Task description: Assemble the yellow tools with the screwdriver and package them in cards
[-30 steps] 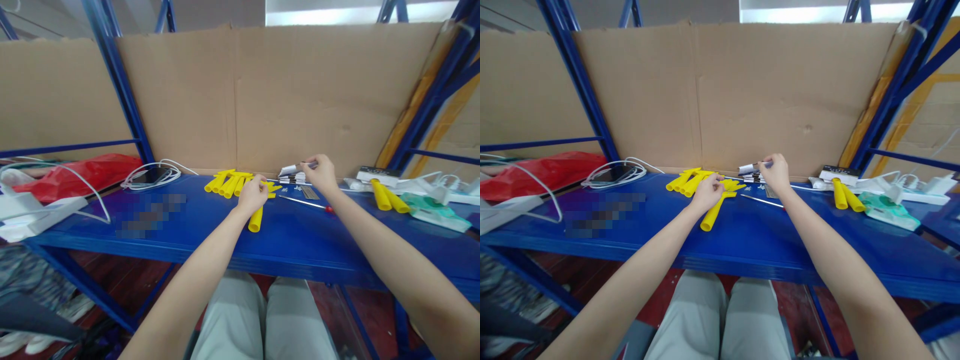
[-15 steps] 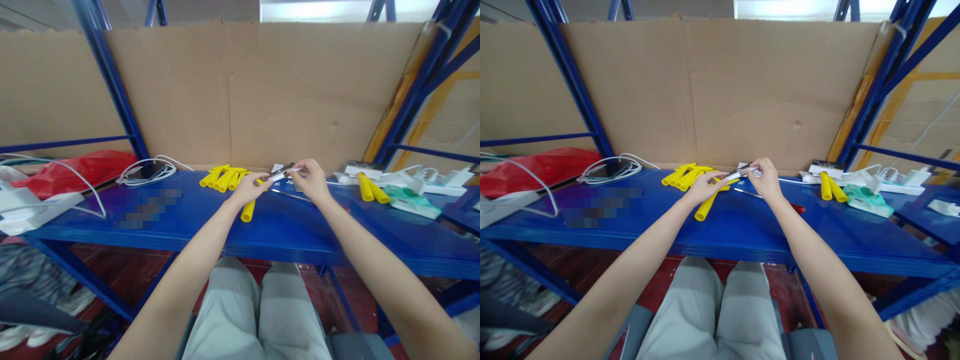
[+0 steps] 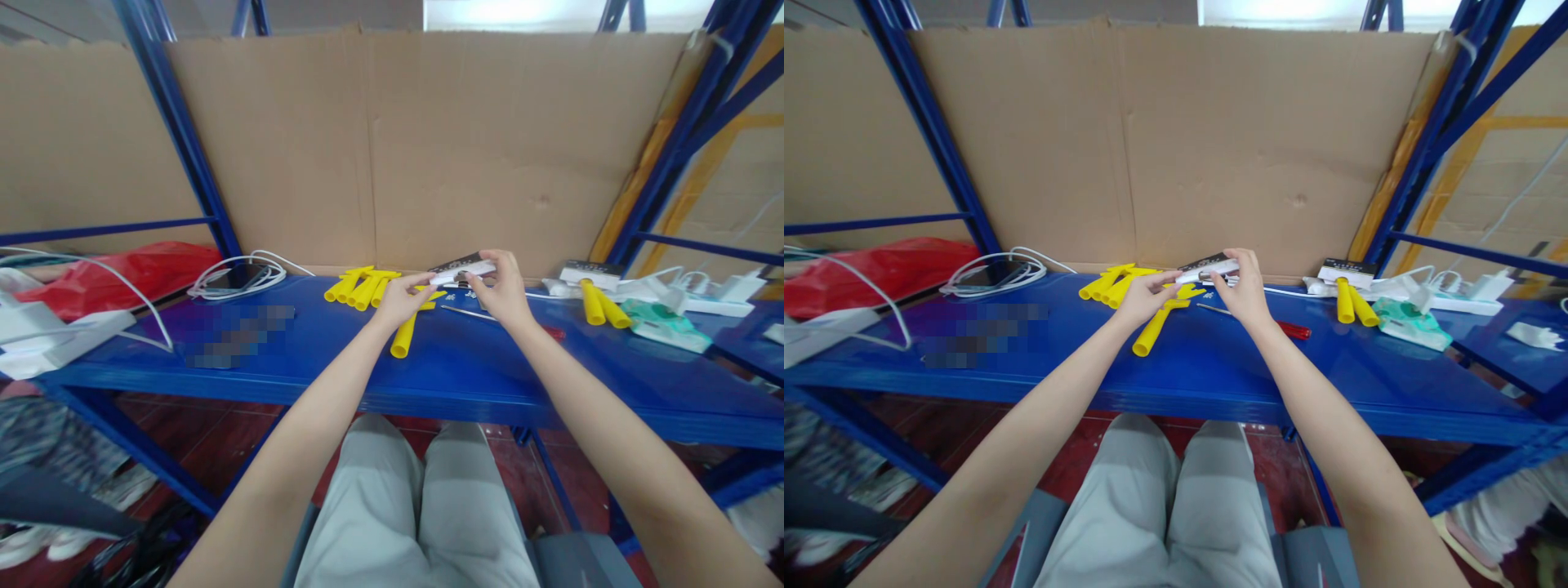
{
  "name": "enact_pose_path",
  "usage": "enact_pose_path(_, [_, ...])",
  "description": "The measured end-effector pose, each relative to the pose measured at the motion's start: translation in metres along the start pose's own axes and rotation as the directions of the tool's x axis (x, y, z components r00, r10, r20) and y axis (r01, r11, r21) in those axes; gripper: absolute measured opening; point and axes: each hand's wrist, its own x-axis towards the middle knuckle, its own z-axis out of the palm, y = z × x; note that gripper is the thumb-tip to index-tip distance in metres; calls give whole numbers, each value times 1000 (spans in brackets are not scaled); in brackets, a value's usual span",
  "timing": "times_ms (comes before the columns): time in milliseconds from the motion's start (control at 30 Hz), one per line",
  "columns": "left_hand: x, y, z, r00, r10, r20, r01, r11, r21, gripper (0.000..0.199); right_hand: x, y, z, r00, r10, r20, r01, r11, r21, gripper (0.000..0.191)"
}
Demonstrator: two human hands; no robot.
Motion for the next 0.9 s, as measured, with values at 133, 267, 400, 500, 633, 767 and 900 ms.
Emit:
enact_pose_path(133, [4, 2, -3, 998, -35, -47, 27, 988, -151, 22, 2, 12, 10, 999, 53, -2, -53, 994, 100, 45])
enact_pose_path(267, [7, -2, -8, 994, -93, -57, 79, 975, -207, 25, 6, 27, 20, 992, 125, -20, -118, 970, 212, 53])
enact_pose_path(400, [10, -8, -11, 988, -125, -94, 97, 962, -256, 40, 5, 24, 21, 961, 273, 49, -273, 902, 335, 51])
enact_pose_path(500, [12, -10, -13, 980, -151, -128, 110, 952, -284, 52, 3, 13, 17, 939, 304, 162, -344, 857, 384, 39])
enact_pose_path(633, [12, -9, -13, 963, -198, -180, 148, 955, -257, 56, 0, 2, 12, 931, 256, 261, -329, 898, 291, 31])
enact_pose_path(767, [10, -11, -10, 952, -208, -226, 214, 977, 2, 45, 0, 0, 8, 941, 189, 281, -208, 977, 39, 28])
enact_pose_path(900, [6, -15, -8, 977, -121, -176, 183, 900, 396, 36, 2, 1, 5, 947, 202, 250, -174, 976, -131, 25])
